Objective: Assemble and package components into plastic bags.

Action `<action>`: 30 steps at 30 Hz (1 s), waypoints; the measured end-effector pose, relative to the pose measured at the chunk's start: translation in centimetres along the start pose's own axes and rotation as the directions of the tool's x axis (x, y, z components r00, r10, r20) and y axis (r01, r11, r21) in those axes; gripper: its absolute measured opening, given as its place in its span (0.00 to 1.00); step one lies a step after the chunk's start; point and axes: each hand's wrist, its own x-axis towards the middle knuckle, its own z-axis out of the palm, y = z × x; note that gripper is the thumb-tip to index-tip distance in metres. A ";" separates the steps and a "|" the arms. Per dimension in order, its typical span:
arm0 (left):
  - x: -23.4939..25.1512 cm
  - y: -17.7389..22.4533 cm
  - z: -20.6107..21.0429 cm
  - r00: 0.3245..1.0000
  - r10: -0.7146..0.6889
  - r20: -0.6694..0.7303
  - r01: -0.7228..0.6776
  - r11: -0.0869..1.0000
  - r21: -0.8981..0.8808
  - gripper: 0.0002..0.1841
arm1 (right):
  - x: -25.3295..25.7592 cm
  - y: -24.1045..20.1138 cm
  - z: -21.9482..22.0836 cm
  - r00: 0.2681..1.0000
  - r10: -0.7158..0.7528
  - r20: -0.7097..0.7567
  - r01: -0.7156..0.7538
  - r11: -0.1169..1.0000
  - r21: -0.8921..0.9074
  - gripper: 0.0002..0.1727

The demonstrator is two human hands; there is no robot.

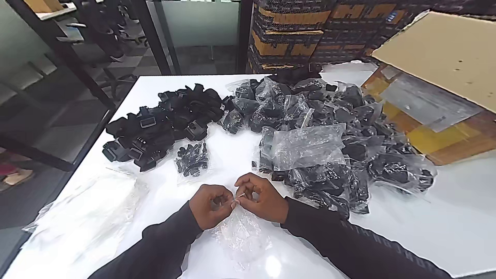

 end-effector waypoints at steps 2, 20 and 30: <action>0.0 -0.1 0.0 1.000 0.017 0.004 -0.017 1.000 0.009 0.13 | -0.1 0.1 0.1 1.000 -0.014 0.003 0.014 1.000 0.003 0.18; 0.0 -0.3 0.4 0.999 0.025 -0.046 -0.025 1.000 0.002 0.11 | 0.1 -0.4 0.2 0.996 -0.045 -0.081 0.052 0.996 0.079 0.10; 0.1 -0.3 0.3 0.998 -0.009 -0.069 0.009 1.000 -0.001 0.12 | 0.2 0.4 0.2 0.998 -0.047 -0.039 0.049 0.997 0.052 0.10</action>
